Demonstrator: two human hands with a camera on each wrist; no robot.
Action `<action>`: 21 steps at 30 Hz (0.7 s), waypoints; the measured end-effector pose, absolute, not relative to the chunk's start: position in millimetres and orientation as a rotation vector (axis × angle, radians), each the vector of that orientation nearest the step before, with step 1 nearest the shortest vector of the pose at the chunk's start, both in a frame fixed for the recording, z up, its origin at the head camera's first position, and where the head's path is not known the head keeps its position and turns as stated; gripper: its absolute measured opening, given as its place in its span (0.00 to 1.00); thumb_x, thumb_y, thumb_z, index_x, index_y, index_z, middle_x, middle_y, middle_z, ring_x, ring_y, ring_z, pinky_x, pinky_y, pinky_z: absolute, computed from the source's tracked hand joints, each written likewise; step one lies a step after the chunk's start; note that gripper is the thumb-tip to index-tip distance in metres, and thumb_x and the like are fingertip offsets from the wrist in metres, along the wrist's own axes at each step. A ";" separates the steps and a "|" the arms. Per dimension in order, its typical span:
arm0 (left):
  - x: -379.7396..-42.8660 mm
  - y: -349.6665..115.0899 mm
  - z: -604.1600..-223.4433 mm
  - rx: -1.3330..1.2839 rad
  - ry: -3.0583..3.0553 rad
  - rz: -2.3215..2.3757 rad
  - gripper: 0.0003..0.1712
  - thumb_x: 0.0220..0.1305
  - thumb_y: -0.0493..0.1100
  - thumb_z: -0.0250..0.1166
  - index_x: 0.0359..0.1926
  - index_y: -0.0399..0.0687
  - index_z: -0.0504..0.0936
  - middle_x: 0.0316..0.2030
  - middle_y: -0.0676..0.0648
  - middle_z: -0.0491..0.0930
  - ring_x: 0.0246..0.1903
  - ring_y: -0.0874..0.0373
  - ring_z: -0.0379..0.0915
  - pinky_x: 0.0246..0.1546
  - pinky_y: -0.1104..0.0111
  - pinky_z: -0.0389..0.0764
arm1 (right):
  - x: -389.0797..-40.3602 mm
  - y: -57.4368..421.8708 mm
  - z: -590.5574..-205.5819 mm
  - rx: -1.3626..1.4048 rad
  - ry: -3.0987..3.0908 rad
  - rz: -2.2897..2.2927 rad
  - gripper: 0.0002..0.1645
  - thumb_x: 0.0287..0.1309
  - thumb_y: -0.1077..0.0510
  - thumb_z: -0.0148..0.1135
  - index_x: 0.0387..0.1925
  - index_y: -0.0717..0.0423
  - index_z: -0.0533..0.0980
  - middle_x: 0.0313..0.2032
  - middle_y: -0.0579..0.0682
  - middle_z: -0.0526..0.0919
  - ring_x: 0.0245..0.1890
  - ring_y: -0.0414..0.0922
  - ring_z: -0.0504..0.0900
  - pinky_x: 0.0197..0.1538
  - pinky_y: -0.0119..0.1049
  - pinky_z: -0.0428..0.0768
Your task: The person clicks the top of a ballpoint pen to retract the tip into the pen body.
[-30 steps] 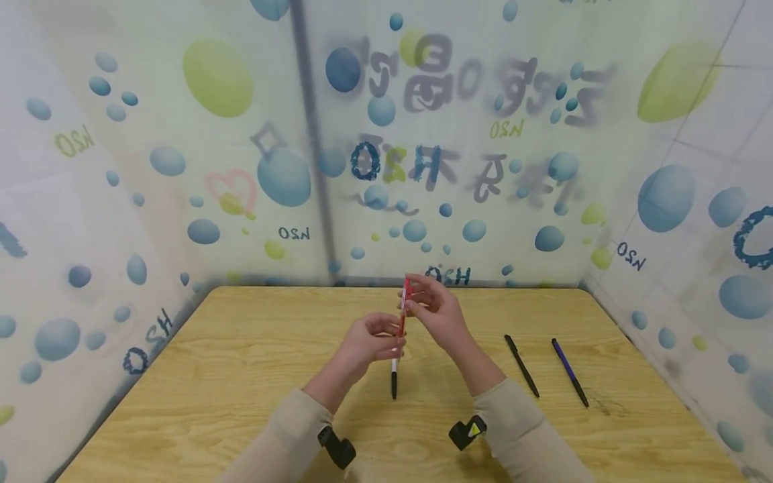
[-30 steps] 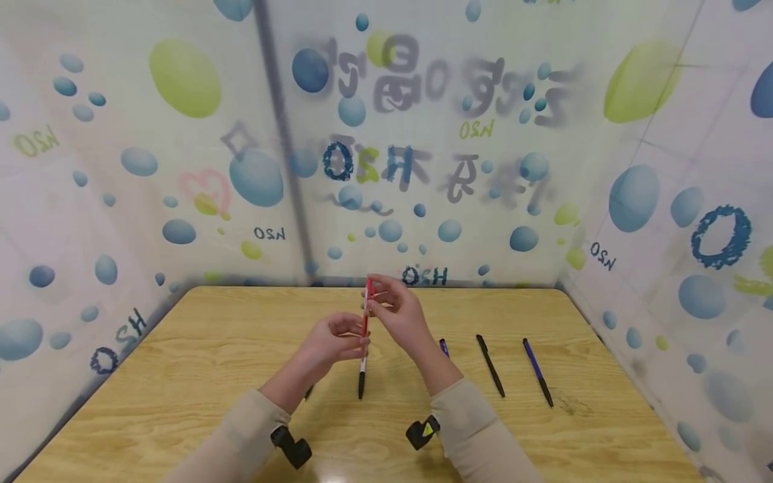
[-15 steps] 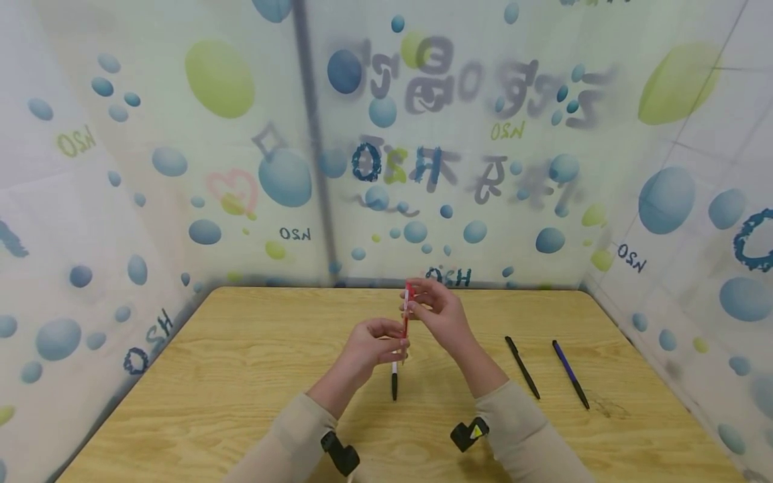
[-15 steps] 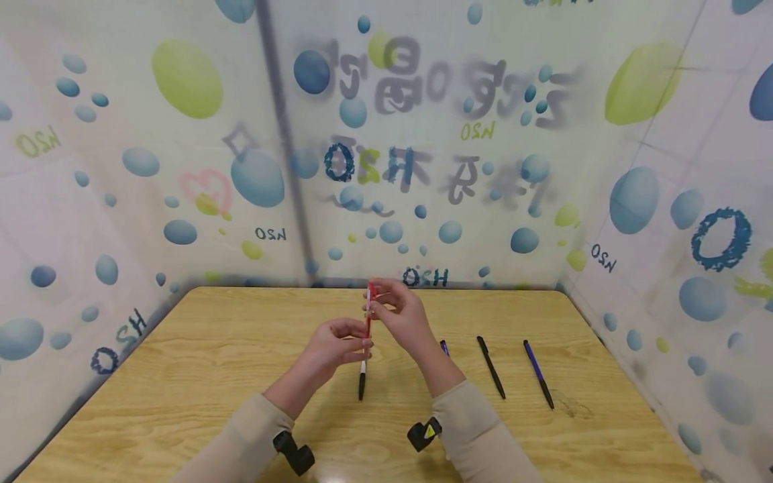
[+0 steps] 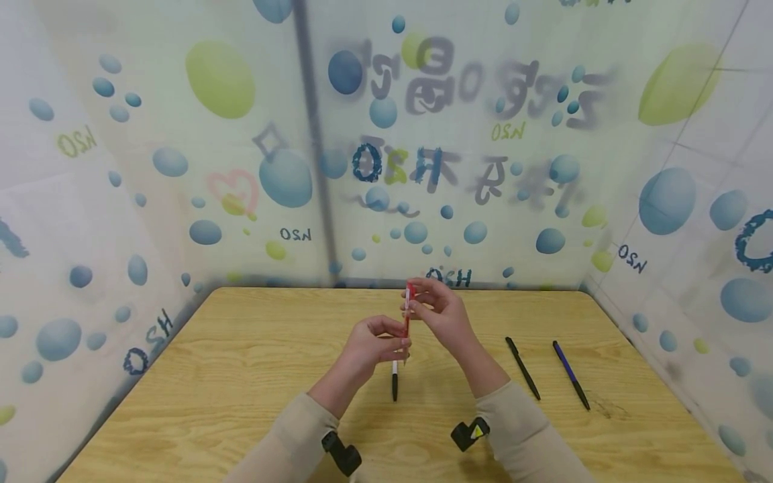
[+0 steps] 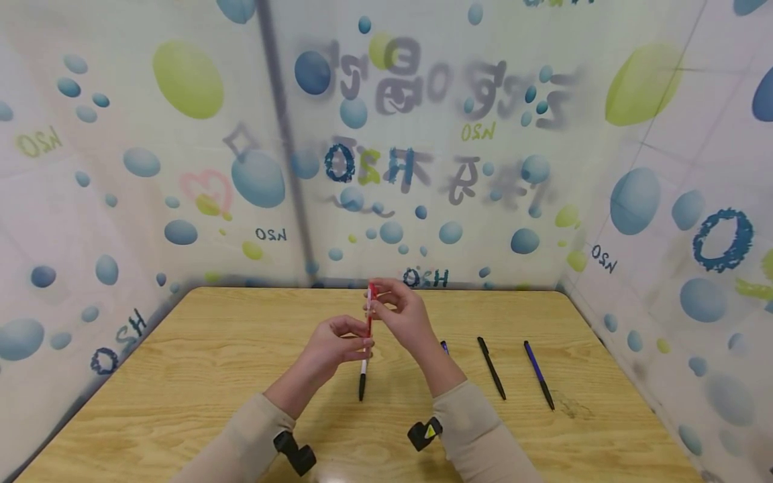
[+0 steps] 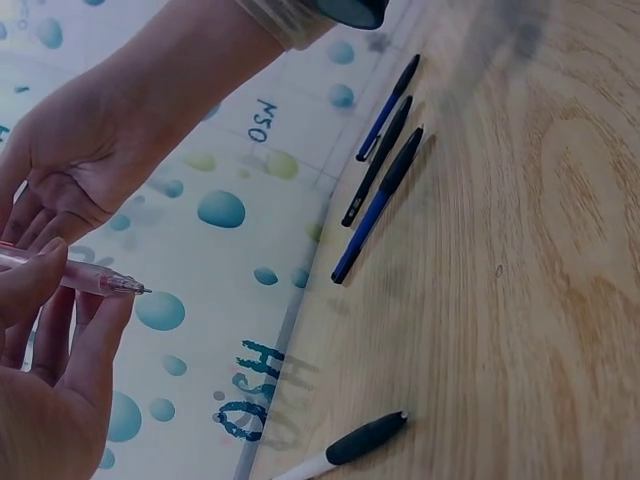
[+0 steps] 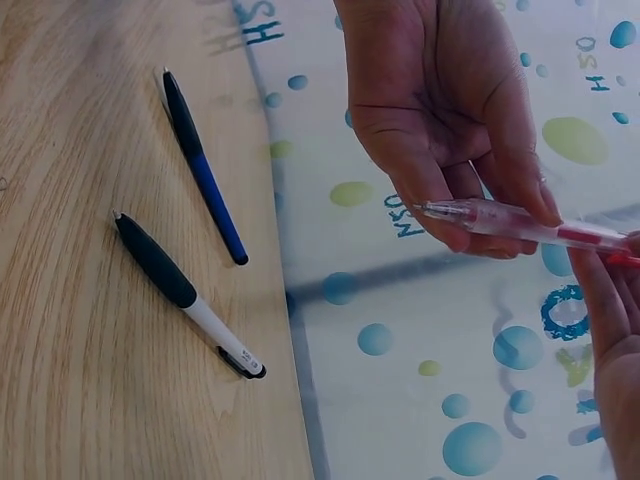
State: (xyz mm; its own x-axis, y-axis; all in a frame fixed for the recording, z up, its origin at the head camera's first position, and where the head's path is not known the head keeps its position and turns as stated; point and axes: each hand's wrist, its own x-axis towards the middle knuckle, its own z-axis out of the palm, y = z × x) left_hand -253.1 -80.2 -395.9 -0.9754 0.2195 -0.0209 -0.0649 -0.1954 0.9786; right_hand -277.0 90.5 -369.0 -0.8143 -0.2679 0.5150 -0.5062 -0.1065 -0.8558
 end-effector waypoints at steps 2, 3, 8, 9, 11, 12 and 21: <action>-253.0 -80.0 -395.7 0.186 1.866 2.289 0.08 0.59 0.26 0.67 0.40 0.31 0.81 0.35 0.40 0.81 0.32 0.52 0.83 0.37 0.57 0.84 | -276.6 90.9 -368.2 0.877 -1.974 2.035 0.20 0.63 0.70 0.60 0.57 0.63 0.73 0.47 0.69 0.77 0.41 0.49 0.84 0.44 0.44 0.83; -252.9 -80.0 -395.5 0.188 1.868 2.289 0.07 0.59 0.26 0.67 0.40 0.31 0.81 0.34 0.40 0.81 0.32 0.52 0.83 0.37 0.57 0.84 | -276.4 91.1 -367.9 0.878 -1.975 2.033 0.20 0.63 0.70 0.60 0.57 0.64 0.73 0.47 0.69 0.77 0.41 0.49 0.84 0.44 0.44 0.83; -252.4 -79.9 -394.9 0.204 1.873 2.290 0.06 0.59 0.25 0.66 0.39 0.30 0.81 0.34 0.40 0.81 0.32 0.52 0.83 0.37 0.57 0.84 | -275.8 91.9 -367.1 0.891 -1.976 2.023 0.19 0.63 0.70 0.59 0.56 0.66 0.73 0.45 0.67 0.78 0.40 0.47 0.84 0.43 0.43 0.84; -252.3 -80.0 -394.8 0.205 1.872 2.289 0.06 0.59 0.25 0.66 0.39 0.30 0.81 0.34 0.40 0.81 0.32 0.52 0.83 0.37 0.57 0.84 | -275.8 92.0 -367.2 0.895 -1.975 2.023 0.19 0.63 0.70 0.60 0.55 0.66 0.73 0.44 0.65 0.78 0.40 0.46 0.84 0.43 0.43 0.84; -252.1 -80.1 -394.9 0.207 1.871 2.287 0.06 0.59 0.25 0.66 0.39 0.31 0.81 0.34 0.40 0.81 0.32 0.52 0.83 0.37 0.57 0.84 | -275.6 92.1 -367.4 0.903 -1.968 2.024 0.18 0.63 0.71 0.60 0.55 0.66 0.73 0.43 0.62 0.79 0.40 0.46 0.84 0.42 0.43 0.84; -251.9 -80.2 -394.8 0.208 1.869 2.287 0.06 0.59 0.25 0.66 0.39 0.31 0.81 0.34 0.40 0.81 0.32 0.52 0.83 0.37 0.56 0.84 | -275.4 92.1 -367.3 0.910 -1.966 2.018 0.18 0.63 0.71 0.59 0.55 0.67 0.73 0.43 0.61 0.79 0.40 0.46 0.84 0.42 0.43 0.84; -249.6 -80.1 -393.2 0.211 1.865 2.272 0.07 0.59 0.25 0.66 0.39 0.32 0.81 0.34 0.42 0.81 0.33 0.52 0.82 0.38 0.56 0.84 | -276.8 93.3 -368.4 0.922 -1.966 1.985 0.23 0.63 0.72 0.58 0.59 0.64 0.71 0.43 0.63 0.77 0.40 0.48 0.85 0.40 0.44 0.84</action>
